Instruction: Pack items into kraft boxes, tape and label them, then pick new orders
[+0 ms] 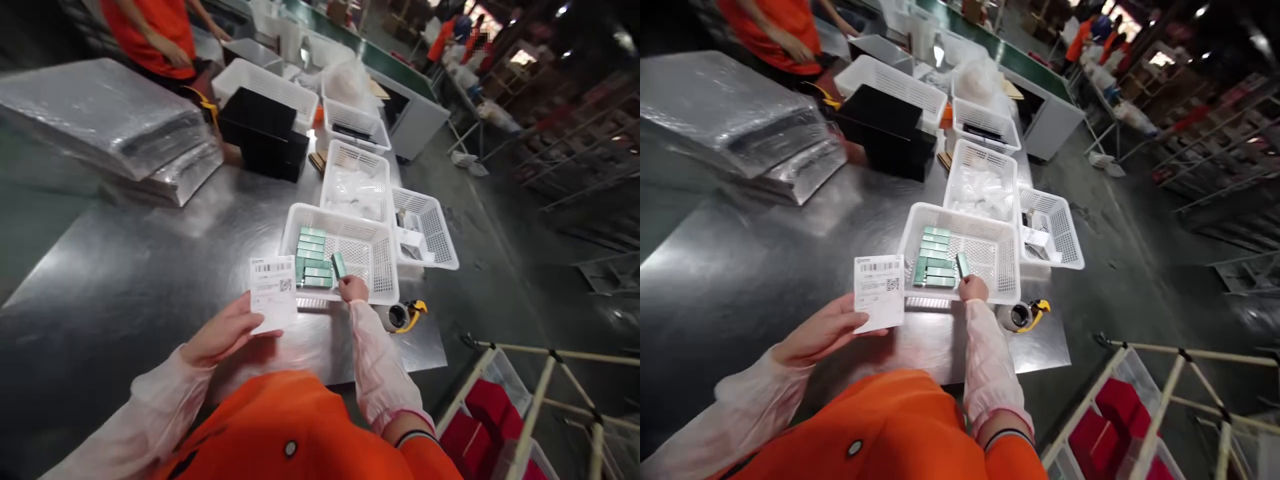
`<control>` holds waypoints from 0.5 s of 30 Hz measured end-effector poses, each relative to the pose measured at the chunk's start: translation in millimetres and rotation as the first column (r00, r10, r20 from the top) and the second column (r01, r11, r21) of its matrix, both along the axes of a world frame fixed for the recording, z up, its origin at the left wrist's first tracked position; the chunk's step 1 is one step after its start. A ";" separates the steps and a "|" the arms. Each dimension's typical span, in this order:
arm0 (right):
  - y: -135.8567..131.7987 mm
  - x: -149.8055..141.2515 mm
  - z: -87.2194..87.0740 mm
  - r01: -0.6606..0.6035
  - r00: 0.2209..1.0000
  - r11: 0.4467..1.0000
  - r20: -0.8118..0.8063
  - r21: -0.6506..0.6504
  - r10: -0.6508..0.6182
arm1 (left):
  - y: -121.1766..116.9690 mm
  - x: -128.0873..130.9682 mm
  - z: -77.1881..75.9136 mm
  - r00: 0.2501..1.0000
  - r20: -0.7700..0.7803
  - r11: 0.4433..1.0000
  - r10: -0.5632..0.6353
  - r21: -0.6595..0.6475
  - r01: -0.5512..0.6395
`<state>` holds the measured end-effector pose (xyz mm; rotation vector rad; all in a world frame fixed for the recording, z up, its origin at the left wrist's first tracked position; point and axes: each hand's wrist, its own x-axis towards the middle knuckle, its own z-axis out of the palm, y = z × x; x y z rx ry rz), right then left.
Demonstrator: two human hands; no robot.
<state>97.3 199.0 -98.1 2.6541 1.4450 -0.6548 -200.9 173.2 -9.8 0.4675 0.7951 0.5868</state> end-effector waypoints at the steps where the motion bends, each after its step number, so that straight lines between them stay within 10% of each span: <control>1: -1.1 -0.5 -0.6 0.008 1.000 1.000 0.003 0.003 -0.008 | 0.0 0.3 0.3 1.000 -0.019 1.000 -0.005 -0.009 0.005; 15: -23.1 -23.2 22.4 -0.090 0.996 0.989 -0.010 0.118 0.092 | -6.1 10.9 26.1 0.979 -0.172 0.992 -0.113 0.028 0.120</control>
